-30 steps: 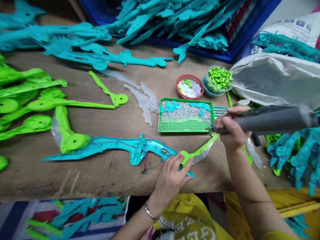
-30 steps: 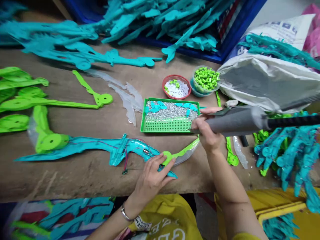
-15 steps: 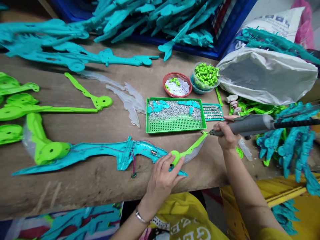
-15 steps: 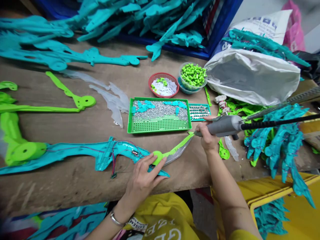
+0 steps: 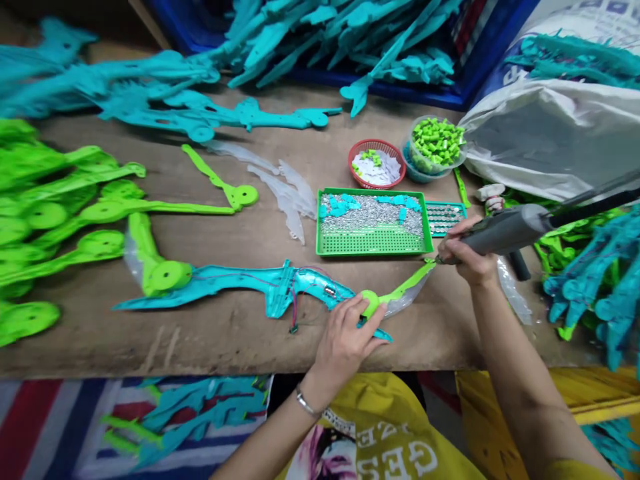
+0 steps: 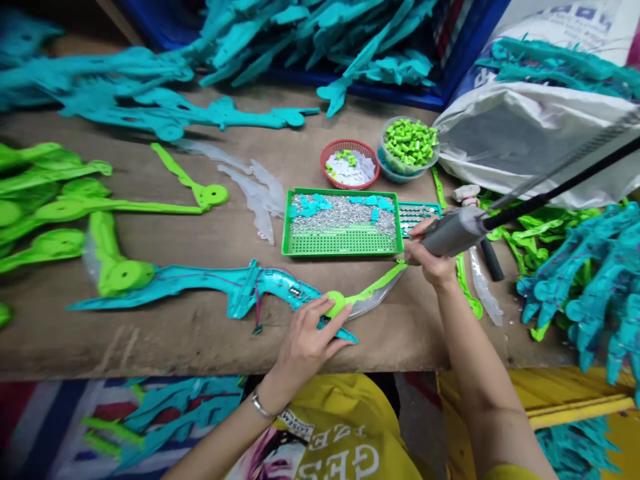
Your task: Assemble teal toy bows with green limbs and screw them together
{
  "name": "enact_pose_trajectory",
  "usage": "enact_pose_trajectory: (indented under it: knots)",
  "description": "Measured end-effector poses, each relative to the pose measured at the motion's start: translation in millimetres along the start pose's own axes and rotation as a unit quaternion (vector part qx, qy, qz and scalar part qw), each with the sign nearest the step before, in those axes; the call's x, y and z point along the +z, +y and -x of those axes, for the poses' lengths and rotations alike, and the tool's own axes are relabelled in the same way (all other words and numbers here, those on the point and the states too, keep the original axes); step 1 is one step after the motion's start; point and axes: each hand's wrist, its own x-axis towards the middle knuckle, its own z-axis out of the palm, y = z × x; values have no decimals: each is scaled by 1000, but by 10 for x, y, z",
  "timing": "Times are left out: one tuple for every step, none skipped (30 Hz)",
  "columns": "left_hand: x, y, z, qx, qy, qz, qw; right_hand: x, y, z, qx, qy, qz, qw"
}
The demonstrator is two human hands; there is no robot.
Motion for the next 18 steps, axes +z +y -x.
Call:
enact_pose_trajectory:
  knots:
    - [-3, 4, 1, -3, -6, 1, 1000, 23, -49, -2, -18, -4, -4, 1000]
    - [-7, 10, 2, -6, -14, 2, 1000, 59, -97, 0, -38, -7, -10, 999]
    - [-9, 19, 3, -8, -21, 2, 1000, 108, -141, 7, -54, -13, -17, 998]
    - [-11, 30, 4, -9, -28, 1, 1000, 169, -175, 16, -62, -22, -24, 998]
    - [-11, 42, 6, -9, -31, 1, 999, 238, -197, 26, -62, -32, -27, 997]
    - [-11, 53, 11, -5, -27, 2, 1000, 313, -207, 35, -54, -38, -24, 998]
    - [-13, 61, 19, 3, -14, 5, 1000, 390, -206, 42, -43, -37, -15, 998]
    - [-22, 62, 33, 18, 12, 10, 1000, 465, -196, 44, -30, -29, -1, 999]
    - [-41, 53, 55, 36, 46, 16, 998, 535, -184, 43, -19, -16, 15, 1000]
    - [-75, 31, 86, 53, 86, 23, 995, 597, -172, 39, -9, -3, 31, 999]
    - [-127, -7, 125, 61, 126, 27, 990, 648, -163, 36, -2, 4, 45, 999]
    - [-198, -64, 173, 54, 161, 27, 985, 687, -159, 40, 0, 5, 56, 998]
    - [-284, -141, 228, 28, 187, 19, 982, 716, -159, 55, -3, 4, 64, 998]
    - [-382, -234, 285, -13, 200, 4, 980, 736, -162, 87, -14, 5, 70, 997]
    - [-483, -342, 343, -61, 201, -18, 978, 751, -165, 140, -34, 15, 72, 997]
    - [-581, -456, 399, -106, 187, -41, 976, 764, -166, 215, -65, 40, 74, 994]
    - [-668, -569, 450, -138, 158, -54, 976, 778, -164, 312, -100, 75, 79, 989]
    - [-738, -673, 495, -153, 123, -51, 979, 796, -160, 428, -131, 108, 95, 981]
